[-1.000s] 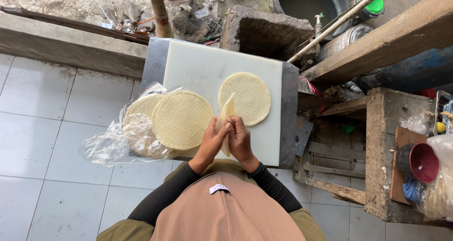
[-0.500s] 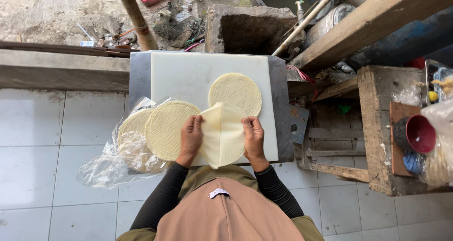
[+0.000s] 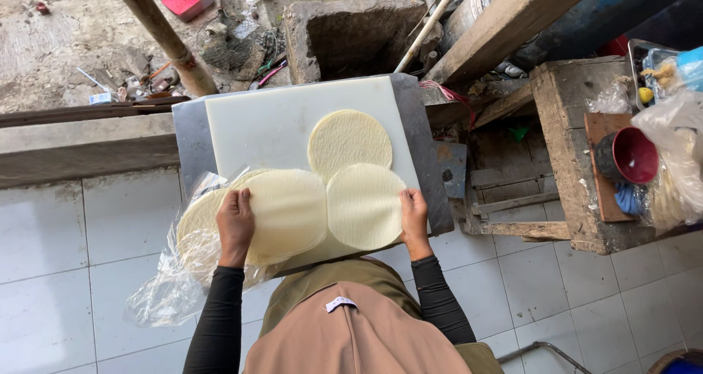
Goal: The person peels apart thin, round sheets of dough from a stack on a cutting board and moves them one at a time to an adjacent stack.
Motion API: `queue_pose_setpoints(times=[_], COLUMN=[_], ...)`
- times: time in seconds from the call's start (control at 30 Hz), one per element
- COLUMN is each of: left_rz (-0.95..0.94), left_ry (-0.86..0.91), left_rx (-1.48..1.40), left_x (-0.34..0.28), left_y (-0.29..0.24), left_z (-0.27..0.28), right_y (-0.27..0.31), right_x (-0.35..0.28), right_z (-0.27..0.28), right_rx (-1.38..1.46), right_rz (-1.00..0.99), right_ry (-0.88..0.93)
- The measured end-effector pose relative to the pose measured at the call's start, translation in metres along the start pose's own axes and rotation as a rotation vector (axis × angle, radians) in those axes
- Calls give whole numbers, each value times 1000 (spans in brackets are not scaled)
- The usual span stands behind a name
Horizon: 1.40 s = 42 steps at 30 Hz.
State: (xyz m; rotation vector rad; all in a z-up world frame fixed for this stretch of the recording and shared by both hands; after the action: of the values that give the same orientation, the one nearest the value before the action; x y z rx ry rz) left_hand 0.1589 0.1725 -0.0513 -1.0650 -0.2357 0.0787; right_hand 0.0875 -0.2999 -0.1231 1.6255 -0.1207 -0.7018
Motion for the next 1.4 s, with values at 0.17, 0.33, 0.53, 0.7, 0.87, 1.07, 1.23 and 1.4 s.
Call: queue_pose_setpoints(times=[0.17,0.33,0.53,0.7,0.87,1.07,1.23,1.4], left_rz=[9,-151,-540,-762,-755,-464,-190,-296], left_ry=[32,108,247,491,377,223,173,84], left_rx=[-49,43,3,-278,-316,-222,-63,-25], left_x=[5,15,16,2,30,82,84,85], left_y=[4,-42,-178,-294,-303,-172,-78,-77], left_z=[11,7,-53,-127,-168,-216,-215,-201], right_y=[-24,-24,-26,-33,-19,-13,-11,-9], right_x=[-3,-1,9,7,3,-1,0,-7], right_z=[23,20,18,16,6,2,3,1], right_rx=[156,235,182,207,244,240,130,126], right_rz=[-41,-153,-103,-177,-216,-235,-196,-245], right_ry=[-46,-3,48,110,154,177,198,219])
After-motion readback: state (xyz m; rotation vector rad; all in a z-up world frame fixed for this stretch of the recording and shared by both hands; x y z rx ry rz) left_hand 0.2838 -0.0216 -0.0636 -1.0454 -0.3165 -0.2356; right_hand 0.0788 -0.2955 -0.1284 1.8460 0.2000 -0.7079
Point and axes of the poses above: each hand's wrist, its own x-axis towards the middle knuckle, its own z-axis out of the back of the hand, y = z × x, the point moved 9 cm from there along x, towards the middle knuckle, and after that the axes turned 12 degrees about -z, right-handed, at the moved point
